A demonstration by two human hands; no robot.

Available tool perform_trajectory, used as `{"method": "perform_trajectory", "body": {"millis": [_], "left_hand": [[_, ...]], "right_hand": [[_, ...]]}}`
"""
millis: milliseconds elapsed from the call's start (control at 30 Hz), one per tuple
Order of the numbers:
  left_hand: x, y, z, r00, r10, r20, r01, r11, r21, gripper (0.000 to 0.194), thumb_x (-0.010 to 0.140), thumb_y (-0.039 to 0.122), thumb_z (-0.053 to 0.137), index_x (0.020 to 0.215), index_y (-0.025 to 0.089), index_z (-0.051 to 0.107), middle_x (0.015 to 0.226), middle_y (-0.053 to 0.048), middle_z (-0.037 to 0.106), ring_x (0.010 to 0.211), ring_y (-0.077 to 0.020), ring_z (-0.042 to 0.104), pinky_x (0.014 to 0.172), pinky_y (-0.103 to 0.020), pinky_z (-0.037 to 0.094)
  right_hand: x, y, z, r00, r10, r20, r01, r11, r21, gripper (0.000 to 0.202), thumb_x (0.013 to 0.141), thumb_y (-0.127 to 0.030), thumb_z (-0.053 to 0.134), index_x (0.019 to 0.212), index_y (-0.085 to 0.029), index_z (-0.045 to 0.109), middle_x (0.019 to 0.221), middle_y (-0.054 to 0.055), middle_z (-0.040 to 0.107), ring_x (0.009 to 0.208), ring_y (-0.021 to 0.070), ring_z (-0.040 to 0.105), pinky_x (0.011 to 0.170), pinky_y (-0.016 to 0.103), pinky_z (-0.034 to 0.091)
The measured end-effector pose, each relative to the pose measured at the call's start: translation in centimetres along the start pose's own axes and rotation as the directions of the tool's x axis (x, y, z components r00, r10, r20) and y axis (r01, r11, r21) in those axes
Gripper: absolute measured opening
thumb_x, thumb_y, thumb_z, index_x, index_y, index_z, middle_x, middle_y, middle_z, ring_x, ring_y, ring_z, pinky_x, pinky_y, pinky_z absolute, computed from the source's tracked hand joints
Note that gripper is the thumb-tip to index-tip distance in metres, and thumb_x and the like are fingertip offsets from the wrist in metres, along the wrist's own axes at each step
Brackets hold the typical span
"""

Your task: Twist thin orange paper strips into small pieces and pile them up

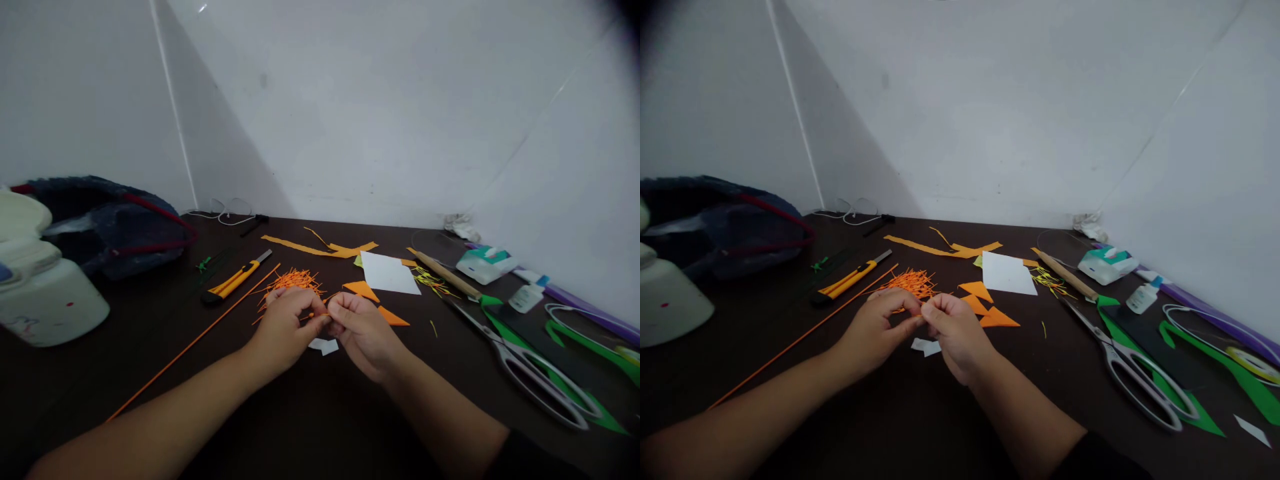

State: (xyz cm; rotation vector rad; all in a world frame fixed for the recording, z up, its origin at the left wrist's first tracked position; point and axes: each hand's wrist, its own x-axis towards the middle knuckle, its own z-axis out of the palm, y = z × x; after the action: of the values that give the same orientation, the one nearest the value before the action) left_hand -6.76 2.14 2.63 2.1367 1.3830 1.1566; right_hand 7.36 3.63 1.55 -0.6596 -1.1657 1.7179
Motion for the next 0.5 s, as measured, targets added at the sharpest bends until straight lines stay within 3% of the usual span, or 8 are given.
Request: {"method": "perform_trajectory", "body": {"millis": [133,233,333,500], "left_hand": [[-0.3,0.1,0.0,0.999,0.035,-0.017,-0.033,0.995,0.091,0.012,0.067,0.027,0.065,0.077,0.023,0.059,0.083,0.000,0.063,0.083,-0.0187,0.053,0.084,-0.042,0.029],[-0.4,0.4,0.0,0.998,0.062,-0.014,-0.060,0.992,0.112,0.005,0.074,0.027,0.058,0.071,0.023,0.059,0.079,0.001,0.063,0.080,-0.0172,0.053,0.083,-0.040,0.028],[-0.4,0.5,0.0,0.993,0.114,-0.017,-0.109,0.980,0.164,0.015,0.078,0.023,0.051,0.064,0.021,0.056,0.071,0.002,0.061,0.076,-0.0157,0.053,0.082,-0.039,0.029],[-0.7,0.6,0.2,0.963,0.262,-0.064,-0.223,0.907,0.357,0.018,0.077,0.016,0.047,0.061,0.020,0.052,0.074,0.002,0.061,0.081,-0.0164,0.051,0.086,-0.042,0.022]], "right_hand": [[0.1,-0.2,-0.1,0.996,-0.044,-0.073,0.040,0.997,-0.064,0.018,0.069,-0.027,0.061,0.061,-0.016,0.049,0.054,-0.004,0.044,0.051,0.0087,0.036,0.052,0.025,0.028],[0.1,-0.2,-0.2,0.990,-0.094,-0.102,0.076,0.984,-0.163,0.015,0.068,-0.026,0.061,0.062,-0.016,0.051,0.054,-0.004,0.043,0.051,0.0086,0.035,0.052,0.024,0.027],[0.0,0.2,-0.2,0.985,-0.129,-0.117,0.097,0.965,-0.243,0.014,0.069,-0.025,0.059,0.061,-0.016,0.050,0.054,-0.005,0.042,0.052,0.0088,0.035,0.052,0.024,0.027],[0.0,1.0,0.3,0.936,-0.223,-0.272,0.114,0.924,-0.366,0.015,0.069,-0.027,0.058,0.061,-0.017,0.050,0.056,-0.004,0.044,0.053,0.0102,0.037,0.052,0.025,0.029]]}}
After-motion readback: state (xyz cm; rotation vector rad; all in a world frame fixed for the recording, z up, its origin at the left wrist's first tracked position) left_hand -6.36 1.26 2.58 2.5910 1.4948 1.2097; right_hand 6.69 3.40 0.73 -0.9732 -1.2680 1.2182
